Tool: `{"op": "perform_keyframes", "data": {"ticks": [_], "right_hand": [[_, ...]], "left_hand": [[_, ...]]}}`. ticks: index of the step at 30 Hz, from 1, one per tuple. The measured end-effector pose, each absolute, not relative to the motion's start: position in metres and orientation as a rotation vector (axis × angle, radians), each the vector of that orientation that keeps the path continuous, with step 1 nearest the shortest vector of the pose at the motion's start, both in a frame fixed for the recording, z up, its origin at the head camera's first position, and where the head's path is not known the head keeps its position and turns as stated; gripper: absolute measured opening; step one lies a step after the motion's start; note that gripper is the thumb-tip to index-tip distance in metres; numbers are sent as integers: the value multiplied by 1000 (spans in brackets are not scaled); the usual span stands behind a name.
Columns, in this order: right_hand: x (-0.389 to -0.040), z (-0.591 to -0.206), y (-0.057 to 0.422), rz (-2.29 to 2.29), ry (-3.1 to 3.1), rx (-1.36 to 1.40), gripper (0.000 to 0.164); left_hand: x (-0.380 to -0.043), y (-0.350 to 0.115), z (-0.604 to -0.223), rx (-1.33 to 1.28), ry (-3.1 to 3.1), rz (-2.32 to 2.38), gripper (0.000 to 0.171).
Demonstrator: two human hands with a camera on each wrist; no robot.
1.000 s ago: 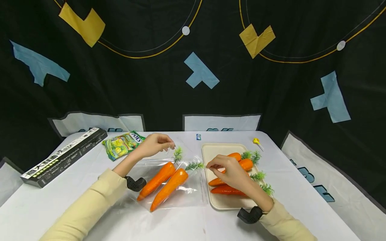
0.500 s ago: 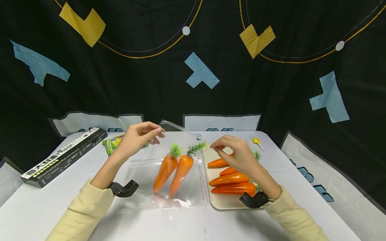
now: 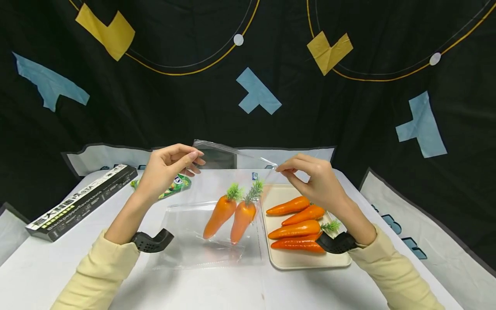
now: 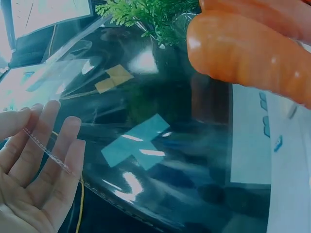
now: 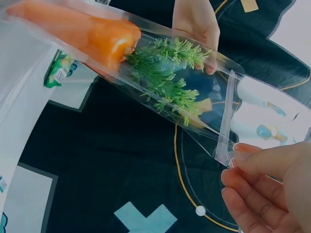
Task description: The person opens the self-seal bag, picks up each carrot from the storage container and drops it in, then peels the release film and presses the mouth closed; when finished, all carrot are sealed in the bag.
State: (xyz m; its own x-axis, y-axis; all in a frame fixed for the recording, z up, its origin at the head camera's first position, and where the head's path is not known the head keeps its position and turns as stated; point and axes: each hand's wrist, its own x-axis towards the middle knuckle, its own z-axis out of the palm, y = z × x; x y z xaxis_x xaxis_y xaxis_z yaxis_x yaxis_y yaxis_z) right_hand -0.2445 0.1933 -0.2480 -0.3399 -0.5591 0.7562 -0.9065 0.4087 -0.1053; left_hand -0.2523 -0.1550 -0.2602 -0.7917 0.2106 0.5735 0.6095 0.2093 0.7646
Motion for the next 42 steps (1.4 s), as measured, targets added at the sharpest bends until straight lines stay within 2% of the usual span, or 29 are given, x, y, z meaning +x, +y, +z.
{"op": "perform_keyframes", "data": {"ticks": [7,20,26,33,42], "right_hand": [[-240,-247,193,696,-2017,1251,31],[-234,-270,187,726,-2157,1294,25],[-230,-254,177,738,-2115,1280,20],[-229,-227,156,725,-1994,1351,24],[-230,-197,134,584,-1961,1410,19]], "left_hand": [[-245,-155,-254,-729,-2109,-1544,19],[-233,-143,-245,-708,-2130,-1409,16],[-232,-134,-246,-726,-2184,-1411,14],[-233,-122,-247,-753,-2225,-1383,14],[-237,-114,-243,-772,-2298,-1317,15]]}}
